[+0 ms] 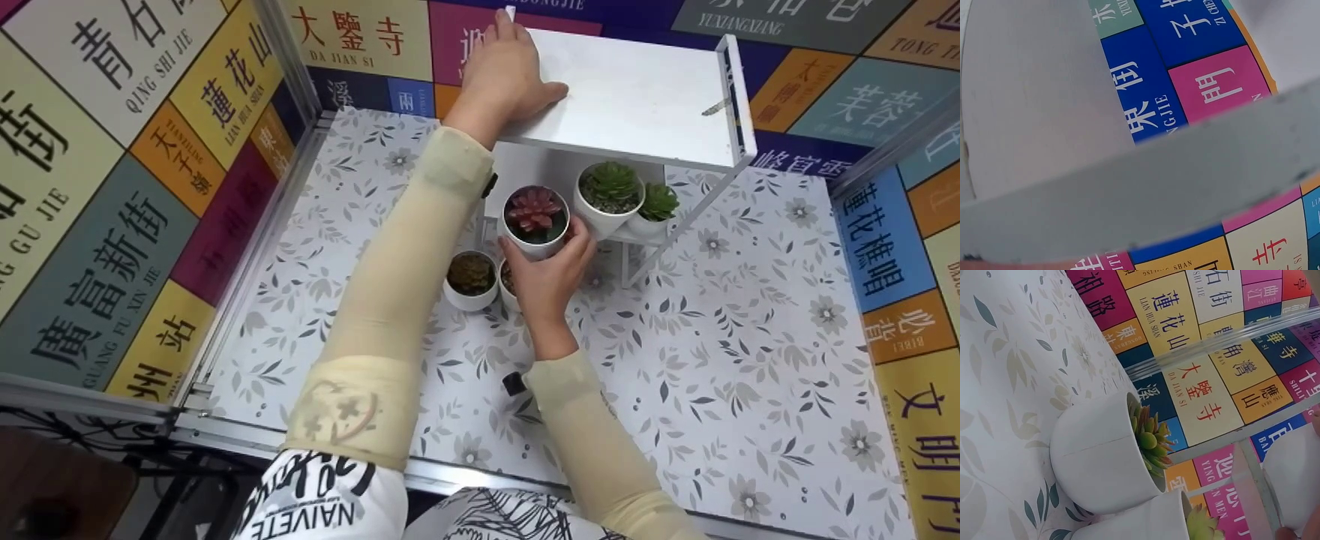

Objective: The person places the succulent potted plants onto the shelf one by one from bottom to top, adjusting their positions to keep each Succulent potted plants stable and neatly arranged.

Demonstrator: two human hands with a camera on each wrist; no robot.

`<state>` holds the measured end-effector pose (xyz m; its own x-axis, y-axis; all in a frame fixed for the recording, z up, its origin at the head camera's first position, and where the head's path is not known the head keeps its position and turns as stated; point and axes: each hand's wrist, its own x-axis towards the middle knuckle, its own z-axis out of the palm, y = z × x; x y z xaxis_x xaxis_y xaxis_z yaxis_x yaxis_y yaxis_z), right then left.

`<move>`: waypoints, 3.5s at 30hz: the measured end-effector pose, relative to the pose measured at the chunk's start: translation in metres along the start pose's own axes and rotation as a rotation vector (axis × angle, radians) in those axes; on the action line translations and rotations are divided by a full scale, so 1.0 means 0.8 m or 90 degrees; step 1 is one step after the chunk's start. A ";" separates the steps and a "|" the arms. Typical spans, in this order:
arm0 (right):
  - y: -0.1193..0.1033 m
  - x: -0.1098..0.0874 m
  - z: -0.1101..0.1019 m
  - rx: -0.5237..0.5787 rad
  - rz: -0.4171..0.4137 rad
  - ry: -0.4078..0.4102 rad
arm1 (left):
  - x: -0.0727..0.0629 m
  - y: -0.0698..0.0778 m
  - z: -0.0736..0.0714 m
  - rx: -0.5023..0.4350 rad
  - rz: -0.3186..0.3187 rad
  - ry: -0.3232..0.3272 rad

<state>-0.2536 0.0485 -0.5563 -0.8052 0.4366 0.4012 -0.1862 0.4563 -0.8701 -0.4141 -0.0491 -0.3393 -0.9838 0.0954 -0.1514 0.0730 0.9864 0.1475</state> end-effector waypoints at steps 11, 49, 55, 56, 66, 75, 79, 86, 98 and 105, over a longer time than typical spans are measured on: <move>-0.001 0.000 0.002 0.017 0.032 0.018 | 0.001 0.001 0.000 0.004 0.001 -0.007; 0.004 0.006 0.003 0.017 0.018 0.026 | -0.001 0.003 0.000 0.005 0.001 -0.004; 0.003 0.010 0.003 0.036 0.012 0.015 | -0.001 0.002 0.000 0.004 0.001 -0.001; 0.003 0.010 0.003 0.036 0.012 0.013 | -0.001 0.001 0.000 0.004 0.001 -0.001; 0.004 0.017 0.001 -0.005 0.012 -0.001 | -0.002 -0.001 0.000 0.013 0.012 0.002; 0.004 0.022 -0.001 -0.018 0.031 -0.035 | -0.004 0.000 -0.001 0.005 0.004 0.003; 0.005 0.023 0.000 -0.023 0.029 -0.034 | -0.005 0.001 0.000 0.003 0.000 0.005; 0.008 0.022 -0.002 -0.005 0.034 -0.047 | -0.005 0.001 0.000 0.000 -0.004 0.003; 0.012 0.009 -0.016 0.034 0.019 -0.069 | -0.004 0.001 0.000 0.000 -0.007 0.003; 0.021 0.005 -0.023 0.048 -0.011 -0.071 | -0.005 0.002 -0.001 0.001 -0.009 0.003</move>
<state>-0.2493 0.0722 -0.5641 -0.8581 0.3390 0.3857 -0.2385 0.4021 -0.8840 -0.4105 -0.0479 -0.3374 -0.9855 0.0816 -0.1486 0.0600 0.9877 0.1445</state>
